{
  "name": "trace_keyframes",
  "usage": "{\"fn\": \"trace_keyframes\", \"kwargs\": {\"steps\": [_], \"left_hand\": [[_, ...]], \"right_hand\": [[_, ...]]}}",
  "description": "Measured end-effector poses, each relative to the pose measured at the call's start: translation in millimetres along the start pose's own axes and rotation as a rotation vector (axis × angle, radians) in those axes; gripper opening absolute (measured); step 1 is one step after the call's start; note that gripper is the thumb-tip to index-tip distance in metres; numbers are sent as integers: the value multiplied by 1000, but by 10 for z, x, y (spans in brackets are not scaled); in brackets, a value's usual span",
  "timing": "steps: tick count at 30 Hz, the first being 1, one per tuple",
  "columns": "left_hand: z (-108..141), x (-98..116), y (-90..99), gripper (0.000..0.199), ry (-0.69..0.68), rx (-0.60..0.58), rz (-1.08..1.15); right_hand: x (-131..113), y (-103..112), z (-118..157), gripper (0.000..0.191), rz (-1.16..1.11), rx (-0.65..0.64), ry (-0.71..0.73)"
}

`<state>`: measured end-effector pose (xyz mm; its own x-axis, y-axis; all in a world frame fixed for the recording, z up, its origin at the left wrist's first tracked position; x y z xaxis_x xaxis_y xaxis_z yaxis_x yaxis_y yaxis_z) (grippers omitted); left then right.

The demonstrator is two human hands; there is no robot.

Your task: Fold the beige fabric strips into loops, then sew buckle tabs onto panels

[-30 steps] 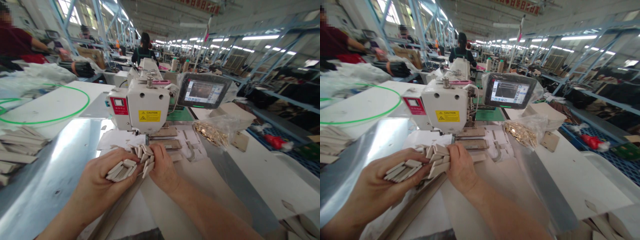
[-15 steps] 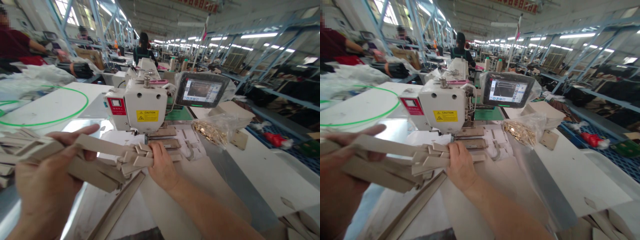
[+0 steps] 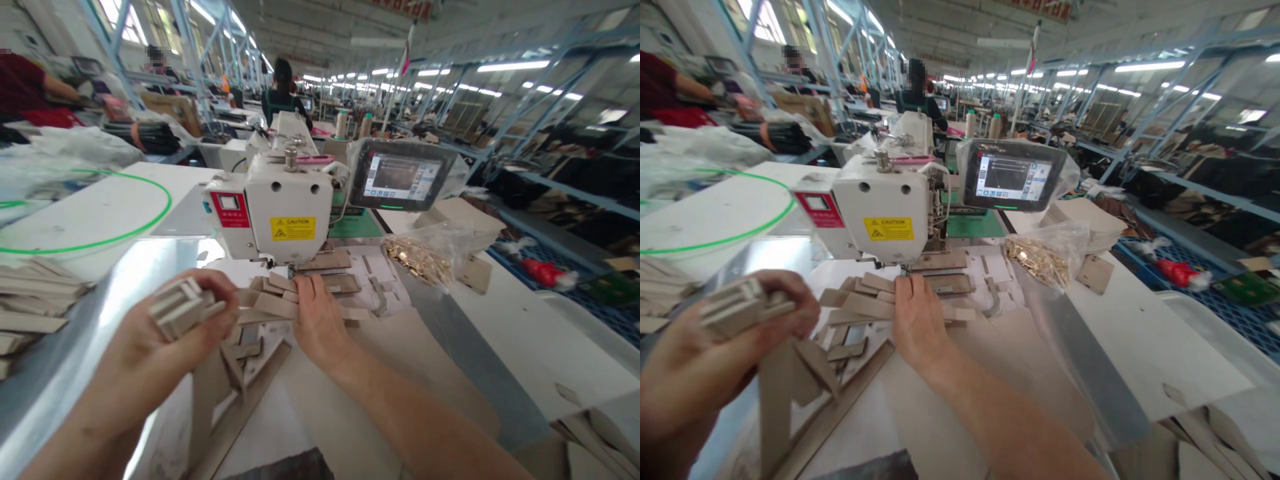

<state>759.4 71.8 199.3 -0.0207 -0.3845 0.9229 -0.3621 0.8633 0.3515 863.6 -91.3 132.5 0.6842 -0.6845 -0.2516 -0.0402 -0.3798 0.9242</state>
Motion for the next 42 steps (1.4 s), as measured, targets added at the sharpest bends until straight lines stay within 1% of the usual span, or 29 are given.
{"fn": "trace_keyframes", "kwargs": {"steps": [2,3,5,11,13,18,21,24,29,33,38,42], "left_hand": [[-31,25,-198,39,51,-140,-76],[-53,13,-265,42,75,-178,-126],[-106,-41,-346,45,98,-184,-217],[-236,-196,-485,39,72,-173,-459],[-251,-201,-500,38,72,-173,-444],[-221,-139,-485,31,67,-187,-274],[-187,-109,-421,30,78,-131,-232],[-179,-98,-362,33,91,-83,-271],[-221,-152,-382,42,98,-158,-403],[-251,-226,-371,48,136,-162,-422],[-270,-279,-372,55,185,-243,-329],[-283,-308,-389,51,181,-261,-283]], "right_hand": [[-22,13,-4,30,54,-9,-9],[-34,19,-6,27,73,-19,-9],[-54,33,-9,23,95,-39,-5],[-74,58,4,16,167,-55,25],[-69,60,13,15,185,-39,42],[-68,72,18,15,178,-23,81],[-82,86,14,17,171,-36,86],[-96,96,17,18,178,-35,90],[-102,84,28,18,192,-37,78],[-109,67,31,20,207,-35,71],[-87,66,23,21,226,-24,34],[-82,76,15,21,252,-4,42]]}}
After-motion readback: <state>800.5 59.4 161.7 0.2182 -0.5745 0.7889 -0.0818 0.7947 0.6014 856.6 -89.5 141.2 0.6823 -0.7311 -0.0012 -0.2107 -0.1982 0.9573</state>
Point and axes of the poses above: each hand's wrist, its own z-axis away from the middle knuckle, its own y-axis out of the back of the hand, x = y × z, the point moved 4 cm from there along -z, towards the middle knuckle, and after that the axes turned 8 degrees about -x, right-handed, at the moved point
